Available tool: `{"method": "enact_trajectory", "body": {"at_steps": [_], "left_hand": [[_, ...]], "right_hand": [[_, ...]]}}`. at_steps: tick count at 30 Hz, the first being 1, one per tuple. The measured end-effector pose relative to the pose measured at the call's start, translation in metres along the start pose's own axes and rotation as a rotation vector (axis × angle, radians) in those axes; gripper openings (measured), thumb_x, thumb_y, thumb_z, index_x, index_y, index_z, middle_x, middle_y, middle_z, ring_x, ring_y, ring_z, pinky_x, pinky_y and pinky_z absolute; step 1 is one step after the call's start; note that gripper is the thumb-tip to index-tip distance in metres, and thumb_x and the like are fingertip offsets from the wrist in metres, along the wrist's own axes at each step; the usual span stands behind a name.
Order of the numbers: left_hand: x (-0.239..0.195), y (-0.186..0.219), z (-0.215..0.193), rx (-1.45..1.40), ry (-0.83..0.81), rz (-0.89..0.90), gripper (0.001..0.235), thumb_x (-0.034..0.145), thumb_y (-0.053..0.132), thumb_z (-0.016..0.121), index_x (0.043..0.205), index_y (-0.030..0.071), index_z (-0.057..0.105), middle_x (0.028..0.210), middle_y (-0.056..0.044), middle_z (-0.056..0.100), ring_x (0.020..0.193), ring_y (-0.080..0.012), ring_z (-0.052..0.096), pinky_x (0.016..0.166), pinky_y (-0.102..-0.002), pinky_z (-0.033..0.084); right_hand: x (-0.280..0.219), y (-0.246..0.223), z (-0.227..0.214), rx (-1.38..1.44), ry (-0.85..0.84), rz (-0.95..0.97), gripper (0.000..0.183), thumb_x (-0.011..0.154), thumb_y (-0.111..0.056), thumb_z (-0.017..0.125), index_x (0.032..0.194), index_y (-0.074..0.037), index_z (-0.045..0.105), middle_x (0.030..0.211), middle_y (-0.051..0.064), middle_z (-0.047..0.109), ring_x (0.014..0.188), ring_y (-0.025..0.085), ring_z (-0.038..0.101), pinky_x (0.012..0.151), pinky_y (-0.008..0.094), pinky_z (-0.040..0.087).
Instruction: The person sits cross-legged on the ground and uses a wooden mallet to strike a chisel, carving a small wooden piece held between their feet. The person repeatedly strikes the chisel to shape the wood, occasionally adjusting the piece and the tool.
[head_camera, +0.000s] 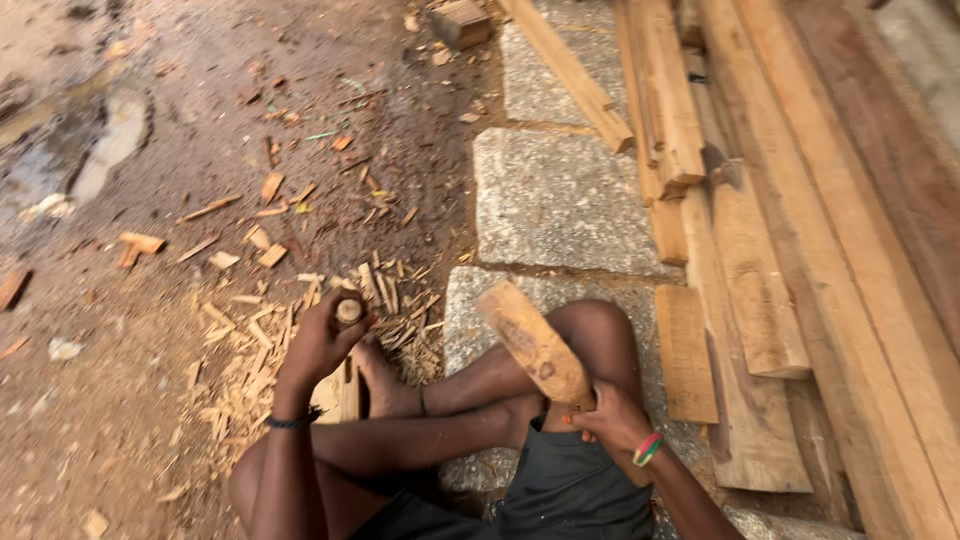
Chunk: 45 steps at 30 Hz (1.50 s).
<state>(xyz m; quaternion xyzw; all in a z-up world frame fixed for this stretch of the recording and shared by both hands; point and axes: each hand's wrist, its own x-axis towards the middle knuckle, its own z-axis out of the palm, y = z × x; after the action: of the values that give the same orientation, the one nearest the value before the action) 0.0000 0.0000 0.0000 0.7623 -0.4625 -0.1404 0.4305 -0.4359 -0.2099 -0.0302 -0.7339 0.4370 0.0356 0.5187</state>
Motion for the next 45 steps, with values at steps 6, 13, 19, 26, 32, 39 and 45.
{"method": "enact_trajectory", "body": {"at_steps": [6,13,19,26,32,39,45], "left_hand": [[-0.028,-0.034,-0.003,-0.136,-0.027,-0.221,0.029,0.086,0.023,0.077,0.108,0.008,0.067,0.098,-0.009,0.074,0.075,-0.0192,0.073,0.066,-0.036,0.062],[-0.03,-0.087,-0.001,-0.174,0.045,-0.222,0.036,0.084,0.036,0.085,0.098,0.006,0.071,0.09,-0.012,0.076,0.079,-0.0198,0.071,0.071,-0.035,0.059],[-0.011,-0.1,0.004,-0.21,0.008,-0.106,0.047,0.071,0.041,0.088,0.095,0.004,0.072,0.094,-0.006,0.075,0.082,-0.0165,0.074,0.068,-0.037,0.063],[-0.023,-0.088,-0.002,0.2,-0.418,-0.426,0.035,0.085,0.044,0.08,0.106,0.017,0.076,0.072,-0.017,0.076,0.066,-0.0314,0.07,0.072,-0.046,0.057],[-0.038,-0.098,0.025,0.208,-0.482,-0.2,0.032,0.08,0.039,0.082,0.1,0.015,0.076,0.081,-0.015,0.079,0.074,-0.0274,0.076,0.078,-0.039,0.06],[-0.047,-0.081,0.018,-0.213,-0.141,-0.01,0.028,0.084,0.03,0.082,0.095,0.005,0.074,0.095,-0.012,0.079,0.082,-0.0223,0.077,0.077,-0.04,0.062],[-0.055,-0.075,-0.009,-0.185,0.091,-0.003,0.034,0.088,0.037,0.081,0.088,0.005,0.073,0.081,-0.013,0.074,0.073,-0.0231,0.069,0.071,-0.038,0.053]], "right_hand": [[0.023,0.021,-0.007,0.136,-0.05,-0.017,0.042,0.081,-0.015,0.081,0.109,0.01,0.064,0.071,0.014,0.07,0.055,0.017,0.068,0.052,0.033,0.059],[0.025,0.016,-0.008,0.094,-0.024,0.005,0.038,0.079,-0.012,0.079,0.106,0.01,0.064,0.073,0.012,0.071,0.055,0.017,0.068,0.052,0.033,0.058],[0.017,-0.008,-0.001,0.082,0.01,0.057,0.041,0.079,-0.013,0.078,0.111,0.007,0.062,0.072,0.012,0.07,0.053,0.016,0.066,0.05,0.032,0.056],[0.009,-0.019,0.007,-0.03,0.079,0.146,0.048,0.079,-0.016,0.079,0.115,0.01,0.061,0.071,0.012,0.071,0.053,0.015,0.068,0.05,0.031,0.056],[0.007,-0.035,0.008,-0.101,0.067,0.167,0.067,0.075,-0.016,0.077,0.135,-0.004,0.051,0.078,0.011,0.075,0.053,0.016,0.068,0.053,0.033,0.058],[0.002,-0.019,0.006,-0.146,0.087,0.119,0.05,0.077,-0.018,0.079,0.121,0.001,0.063,0.079,0.012,0.075,0.054,0.017,0.068,0.052,0.034,0.057],[0.002,-0.003,-0.005,-0.172,0.12,0.033,0.039,0.078,-0.016,0.081,0.103,0.01,0.067,0.073,0.015,0.074,0.058,0.018,0.071,0.055,0.035,0.058]]}}
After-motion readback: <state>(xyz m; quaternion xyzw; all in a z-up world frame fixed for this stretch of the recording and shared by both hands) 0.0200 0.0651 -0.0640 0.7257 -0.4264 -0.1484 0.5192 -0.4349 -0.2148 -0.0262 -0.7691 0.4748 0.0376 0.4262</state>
